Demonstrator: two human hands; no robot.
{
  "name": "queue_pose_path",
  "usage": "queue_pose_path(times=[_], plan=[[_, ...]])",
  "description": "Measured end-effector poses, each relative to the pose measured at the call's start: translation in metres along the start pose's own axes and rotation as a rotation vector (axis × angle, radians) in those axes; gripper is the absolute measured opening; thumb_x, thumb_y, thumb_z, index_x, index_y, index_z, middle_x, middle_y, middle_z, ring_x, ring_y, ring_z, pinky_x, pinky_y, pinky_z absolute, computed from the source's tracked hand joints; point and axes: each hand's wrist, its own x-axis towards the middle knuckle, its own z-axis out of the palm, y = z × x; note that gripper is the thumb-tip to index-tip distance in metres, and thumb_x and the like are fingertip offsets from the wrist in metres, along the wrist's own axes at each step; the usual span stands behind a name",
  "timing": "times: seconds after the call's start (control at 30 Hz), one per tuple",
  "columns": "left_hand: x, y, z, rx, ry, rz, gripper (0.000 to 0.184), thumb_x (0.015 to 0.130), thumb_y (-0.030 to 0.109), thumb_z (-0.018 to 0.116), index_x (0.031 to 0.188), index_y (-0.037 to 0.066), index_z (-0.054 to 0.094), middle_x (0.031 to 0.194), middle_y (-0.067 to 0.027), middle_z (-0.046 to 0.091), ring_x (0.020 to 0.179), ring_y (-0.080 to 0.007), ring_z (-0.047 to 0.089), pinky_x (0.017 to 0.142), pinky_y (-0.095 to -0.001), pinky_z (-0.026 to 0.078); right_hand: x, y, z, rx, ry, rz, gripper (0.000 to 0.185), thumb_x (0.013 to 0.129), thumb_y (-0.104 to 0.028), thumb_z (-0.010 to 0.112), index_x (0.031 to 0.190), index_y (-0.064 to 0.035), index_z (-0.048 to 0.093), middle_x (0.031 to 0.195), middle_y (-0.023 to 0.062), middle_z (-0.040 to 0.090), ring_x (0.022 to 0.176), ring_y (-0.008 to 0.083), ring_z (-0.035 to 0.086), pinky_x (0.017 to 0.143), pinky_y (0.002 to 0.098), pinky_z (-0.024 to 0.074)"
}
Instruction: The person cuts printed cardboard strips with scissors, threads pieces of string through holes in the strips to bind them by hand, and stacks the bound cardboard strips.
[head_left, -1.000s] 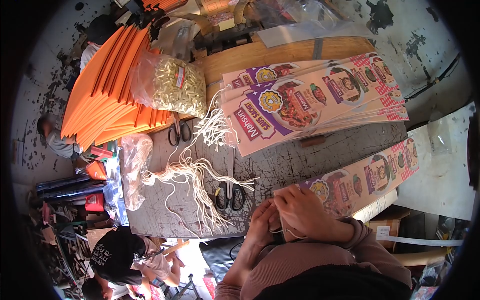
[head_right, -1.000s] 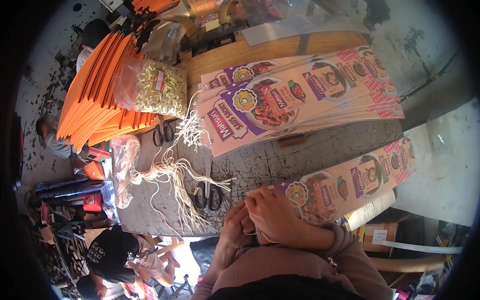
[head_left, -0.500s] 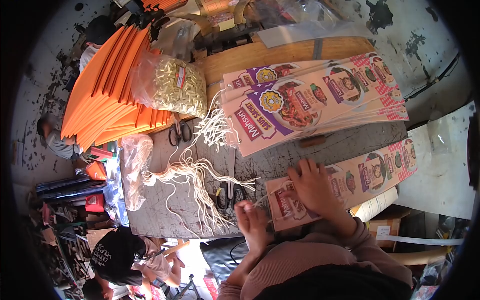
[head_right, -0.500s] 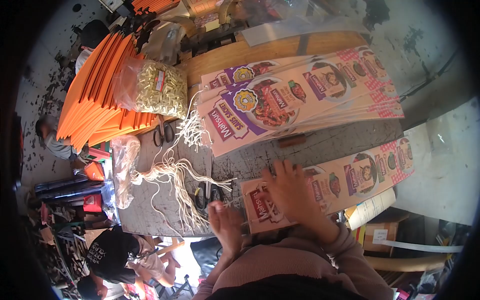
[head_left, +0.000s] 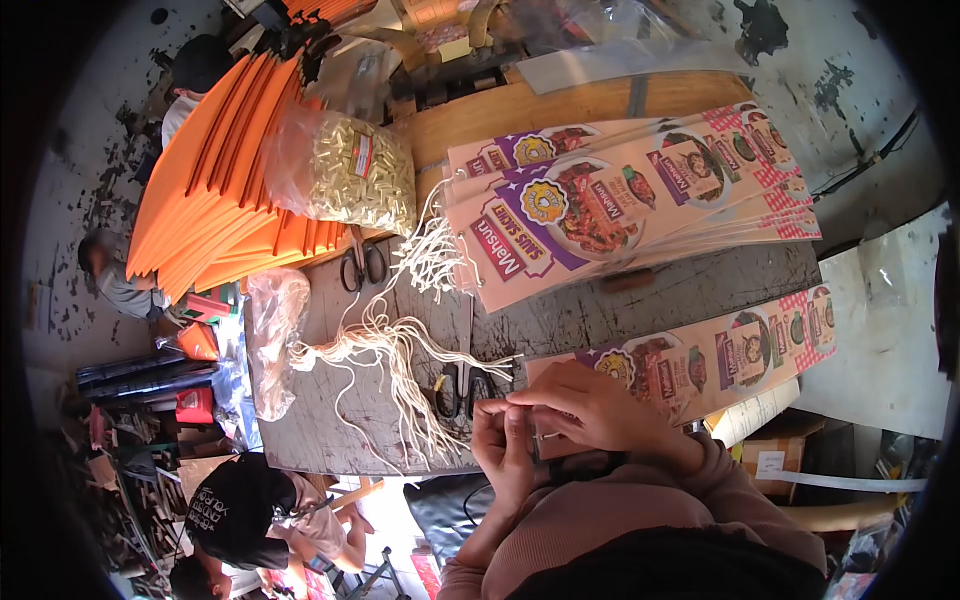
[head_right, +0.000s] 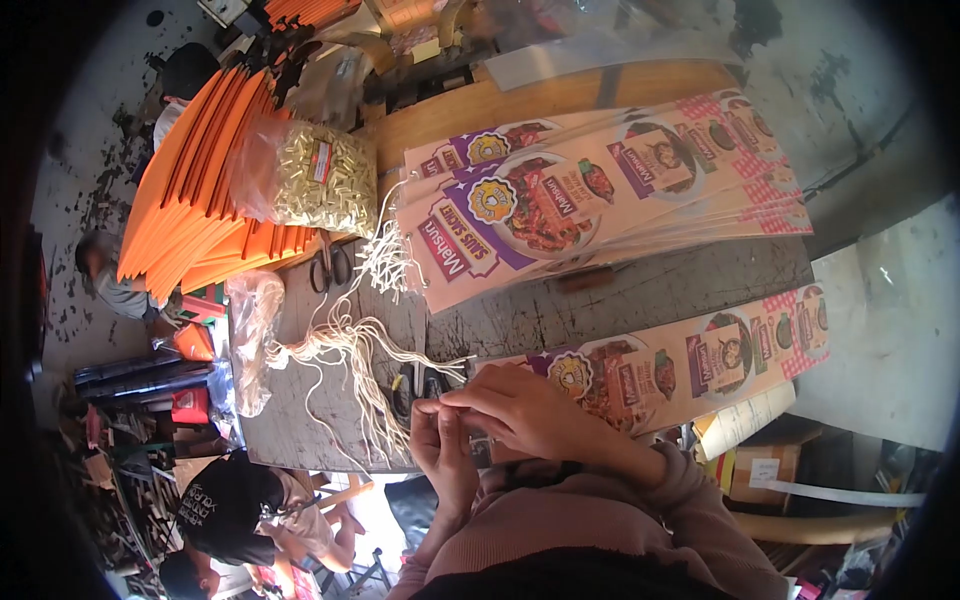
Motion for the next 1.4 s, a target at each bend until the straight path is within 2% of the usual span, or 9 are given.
queue_pose_path(times=[0.27, 0.47, 0.63, 0.93, 1.07, 1.13, 1.27, 1.33, 1.4], plan=[[0.003, -0.001, -0.001, -0.204, 0.135, -0.169, 0.012, 0.090, 0.014, 0.051, 0.086, 0.002, 0.052, 0.059, 0.0058, 0.044, 0.052, 0.0009, 0.034, 0.048, -0.0156, 0.023, -0.005, 0.001, 0.015, 0.100, 0.054, 0.127, 0.022, 0.074, -0.006, 0.064, 0.095, -0.0067, 0.057, 0.081, 0.0067, 0.055, 0.078, 0.0237, 0.056, 0.064, 0.0315, 0.0445], [0.000, -0.014, 0.007, -0.309, 0.080, -0.050, 0.029, 0.095, 0.027, 0.040, 0.099, 0.000, 0.051, 0.086, -0.0024, 0.046, 0.078, -0.0090, 0.046, 0.071, -0.0225, 0.039, -0.005, 0.004, 0.019, 0.091, 0.126, 0.122, 0.019, 0.074, -0.009, 0.066, 0.090, -0.0060, 0.057, 0.080, 0.0069, 0.055, 0.078, 0.0246, 0.055, 0.069, 0.0354, 0.0425], [-0.002, -0.017, 0.006, -0.288, -0.165, -0.035, 0.039, 0.096, 0.033, 0.031, 0.112, 0.001, 0.046, 0.109, -0.0078, 0.042, 0.106, -0.0176, 0.041, 0.094, -0.0329, 0.030, -0.008, 0.005, 0.021, 0.091, 0.165, 0.116, 0.019, 0.072, -0.011, 0.069, 0.087, -0.0064, 0.059, 0.080, 0.0060, 0.055, 0.079, 0.0248, 0.055, 0.070, 0.0340, 0.0412], [0.002, -0.020, 0.001, -0.147, -0.220, -0.119, 0.076, 0.089, 0.060, 0.013, 0.136, 0.003, 0.027, 0.125, -0.0103, 0.037, 0.120, -0.0222, 0.032, 0.104, -0.0378, 0.019, -0.009, 0.006, 0.025, 0.035, 0.242, 0.090, 0.018, 0.065, -0.010, 0.075, 0.079, -0.0081, 0.063, 0.081, 0.0037, 0.059, 0.078, 0.0205, 0.057, 0.067, 0.0302, 0.0432], [0.005, -0.020, -0.004, -0.115, -0.261, -0.108, 0.083, 0.085, 0.066, 0.012, 0.139, 0.004, 0.020, 0.128, -0.0111, 0.034, 0.122, -0.0244, 0.032, 0.105, -0.0378, 0.018, -0.007, 0.003, 0.022, 0.011, 0.228, 0.094, 0.016, 0.067, -0.009, 0.073, 0.079, -0.0076, 0.062, 0.083, 0.0034, 0.060, 0.079, 0.0214, 0.057, 0.068, 0.0312, 0.0428], [0.011, -0.006, -0.005, -0.141, -0.426, -0.217, 0.090, 0.081, 0.072, 0.012, 0.140, 0.005, 0.017, 0.128, -0.0130, 0.035, 0.120, -0.0254, 0.035, 0.104, -0.0366, 0.022, -0.003, -0.001, 0.018, -0.075, 0.266, -0.004, 0.014, 0.069, -0.009, 0.070, 0.079, -0.0053, 0.061, 0.082, 0.0046, 0.060, 0.075, 0.0207, 0.057, 0.068, 0.0331, 0.0420], [0.021, -0.007, -0.011, -0.309, -0.451, -0.462, 0.098, 0.075, 0.078, 0.011, 0.139, 0.005, 0.020, 0.128, -0.0134, 0.038, 0.118, -0.0252, 0.037, 0.101, -0.0350, 0.026, -0.007, -0.038, 0.010, 0.045, 0.202, -0.261, 0.016, 0.069, -0.009, 0.069, 0.080, -0.0033, 0.059, 0.080, 0.0059, 0.058, 0.071, 0.0204, 0.056, 0.068, 0.0351, 0.0412], [0.026, -0.009, -0.011, 0.000, -0.530, -0.312, 0.103, 0.072, 0.081, 0.011, 0.139, 0.004, 0.021, 0.106, -0.0080, 0.049, 0.081, -0.0132, 0.043, 0.074, -0.0244, 0.036, -0.004, -0.045, 0.017, 0.101, 0.148, -0.397, 0.018, 0.068, -0.009, 0.070, 0.081, -0.0027, 0.058, 0.078, 0.0065, 0.058, 0.067, 0.0192, 0.055, 0.066, 0.0353, 0.0403], [0.025, -0.009, -0.002, -0.085, -0.374, -0.288, 0.095, 0.077, 0.077, 0.014, 0.129, 0.001, 0.039, 0.102, -0.0065, 0.049, 0.072, -0.0117, 0.041, 0.065, -0.0212, 0.034, 0.000, -0.038, 0.015, 0.159, 0.169, -0.370, 0.019, 0.068, -0.009, 0.070, 0.082, -0.0038, 0.058, 0.078, 0.0052, 0.057, 0.066, 0.0193, 0.054, 0.064, 0.0349, 0.0398]])
